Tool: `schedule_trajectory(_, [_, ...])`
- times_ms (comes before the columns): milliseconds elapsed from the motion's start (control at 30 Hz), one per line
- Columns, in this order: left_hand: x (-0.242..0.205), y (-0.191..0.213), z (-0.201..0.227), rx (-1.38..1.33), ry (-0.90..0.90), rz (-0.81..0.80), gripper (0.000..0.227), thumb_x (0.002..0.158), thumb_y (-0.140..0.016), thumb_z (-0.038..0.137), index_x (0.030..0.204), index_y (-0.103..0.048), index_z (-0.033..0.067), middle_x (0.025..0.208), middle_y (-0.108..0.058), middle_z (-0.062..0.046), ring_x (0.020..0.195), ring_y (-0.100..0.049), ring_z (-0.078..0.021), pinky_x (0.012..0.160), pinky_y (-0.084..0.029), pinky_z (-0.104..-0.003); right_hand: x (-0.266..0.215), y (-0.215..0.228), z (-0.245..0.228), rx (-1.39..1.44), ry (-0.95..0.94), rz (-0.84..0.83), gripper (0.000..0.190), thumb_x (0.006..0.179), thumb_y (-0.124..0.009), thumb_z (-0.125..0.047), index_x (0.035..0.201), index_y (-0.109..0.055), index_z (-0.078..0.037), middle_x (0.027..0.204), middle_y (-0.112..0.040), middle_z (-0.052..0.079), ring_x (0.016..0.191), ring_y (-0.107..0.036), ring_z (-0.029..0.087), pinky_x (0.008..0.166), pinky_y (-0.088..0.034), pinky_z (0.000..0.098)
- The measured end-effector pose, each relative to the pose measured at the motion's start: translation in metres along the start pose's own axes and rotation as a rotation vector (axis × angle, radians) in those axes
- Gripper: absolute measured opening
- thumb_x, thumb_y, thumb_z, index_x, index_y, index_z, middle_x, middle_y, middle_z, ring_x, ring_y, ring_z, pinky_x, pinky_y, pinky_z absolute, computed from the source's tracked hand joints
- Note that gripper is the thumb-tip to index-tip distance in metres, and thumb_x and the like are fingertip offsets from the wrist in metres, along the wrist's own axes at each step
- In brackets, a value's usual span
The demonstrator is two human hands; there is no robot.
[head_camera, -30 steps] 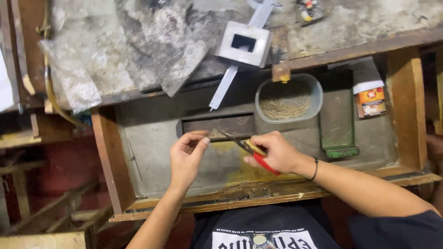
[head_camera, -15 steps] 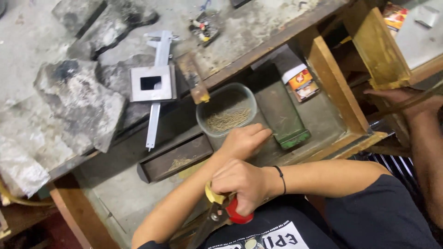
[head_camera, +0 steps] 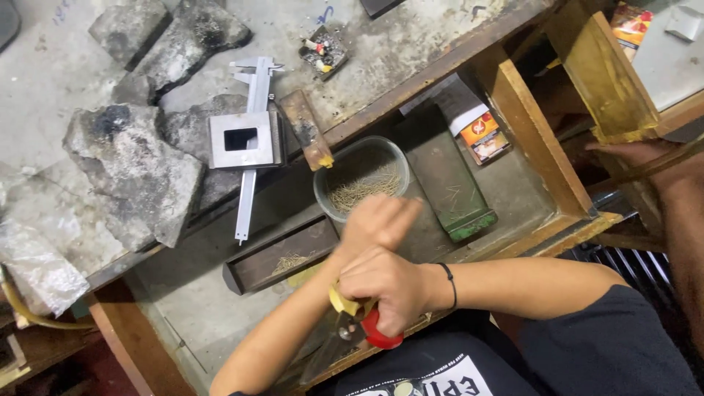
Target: The person repeatedly picks up small metal wires from a container, measures them against a vernier caliper, and cuts them with red-handled shears. The cut pieces are placed into a rectangular tray on the workbench.
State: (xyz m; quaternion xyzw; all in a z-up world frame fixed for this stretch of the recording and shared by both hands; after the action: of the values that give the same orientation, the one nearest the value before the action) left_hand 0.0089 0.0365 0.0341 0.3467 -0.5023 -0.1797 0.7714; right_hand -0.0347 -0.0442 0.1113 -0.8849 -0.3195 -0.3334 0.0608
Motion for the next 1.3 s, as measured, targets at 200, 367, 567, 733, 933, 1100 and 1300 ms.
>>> schedule_trajectory(200, [-0.012,0.030,-0.075,0.298,0.305,-0.466,0.021,0.091,-0.067,0.018,0.112,-0.069,0.0131,0.097,-0.064,-0.004,0.075,-0.069,-0.0259,0.064,-0.056,-0.033,-0.005,0.012,0.038,-0.128,-0.057,0.423,0.030,0.079,-0.081,-0.040,0.064,-0.068,-0.016,0.057,-0.059,0.000,0.047,-0.059,0.022,0.044,-0.048,0.0349])
schedule_trajectory(367, [-0.017,0.020,-0.072,0.388,0.307,-0.608,0.022,0.089,-0.067,0.010,0.108,-0.075,0.0166,0.100,-0.069,-0.006,0.077,-0.073,-0.0240,0.061,-0.056,-0.031,-0.002,0.054,0.045,-0.080,-0.157,0.585,0.026,0.076,-0.083,-0.028,0.071,-0.069,-0.006,0.057,-0.059,0.000,0.051,-0.060,0.010,0.045,-0.048,0.0240])
schedule_trajectory(567, [-0.026,0.009,-0.082,0.439,0.209,-0.542,0.012,0.083,-0.074,0.006,0.089,-0.077,0.0155,0.089,-0.069,-0.005,0.068,-0.069,-0.0198,0.057,-0.053,-0.030,0.002,0.082,0.051,-0.123,-0.114,0.693,0.026,0.094,-0.066,-0.019,0.077,-0.062,0.001,0.058,-0.059,0.007,0.053,-0.062,0.014,0.051,-0.051,0.0250])
schedule_trajectory(733, [-0.027,0.006,-0.084,0.446,0.138,-0.510,0.010,0.082,-0.074,0.006,0.082,-0.076,0.0160,0.085,-0.066,-0.002,0.069,-0.066,-0.0179,0.057,-0.051,-0.029,0.006,0.080,0.048,-0.173,-0.145,0.667,0.026,0.095,-0.064,-0.019,0.078,-0.064,0.000,0.060,-0.062,0.007,0.056,-0.064,0.014,0.056,-0.053,0.0263])
schedule_trajectory(933, [-0.023,0.004,-0.080,0.552,0.025,-0.460,0.011,0.077,-0.073,0.008,0.073,-0.070,0.0182,0.081,-0.060,0.001,0.077,-0.063,-0.0192,0.061,-0.048,-0.029,0.010,0.080,0.046,-0.192,-0.161,0.637,0.025,0.095,-0.065,-0.019,0.078,-0.064,-0.001,0.061,-0.064,0.008,0.058,-0.067,0.015,0.058,-0.054,0.0279])
schedule_trajectory(1100, [-0.011,0.013,-0.074,0.431,-0.045,-0.485,0.013,0.079,-0.070,0.005,0.079,-0.070,0.0173,0.086,-0.058,-0.002,0.082,-0.059,-0.0216,0.063,-0.048,-0.031,0.011,0.082,0.044,-0.199,-0.155,0.628,0.024,0.094,-0.064,-0.018,0.077,-0.064,-0.001,0.061,-0.064,0.008,0.061,-0.068,0.017,0.059,-0.055,0.0279])
schedule_trajectory(1300, [-0.022,0.005,-0.085,0.477,-0.069,-0.467,0.017,0.084,-0.067,0.004,0.077,-0.069,0.0191,0.089,-0.059,0.001,0.087,-0.060,-0.0189,0.062,-0.048,-0.027,0.009,0.080,0.043,-0.197,-0.180,0.626,0.023,0.093,-0.065,-0.016,0.076,-0.064,0.000,0.061,-0.064,0.010,0.060,-0.069,0.019,0.058,-0.056,0.0293])
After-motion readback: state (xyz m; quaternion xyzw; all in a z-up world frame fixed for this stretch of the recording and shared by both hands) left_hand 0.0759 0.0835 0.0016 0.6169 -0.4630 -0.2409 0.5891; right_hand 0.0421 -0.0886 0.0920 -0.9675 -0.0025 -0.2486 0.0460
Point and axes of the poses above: each hand's wrist, its own x-axis towards the middle knuckle, its own y-axis out of the back of the hand, z = x × y, the point moved 1 cm from there along x, towards the middle knuckle
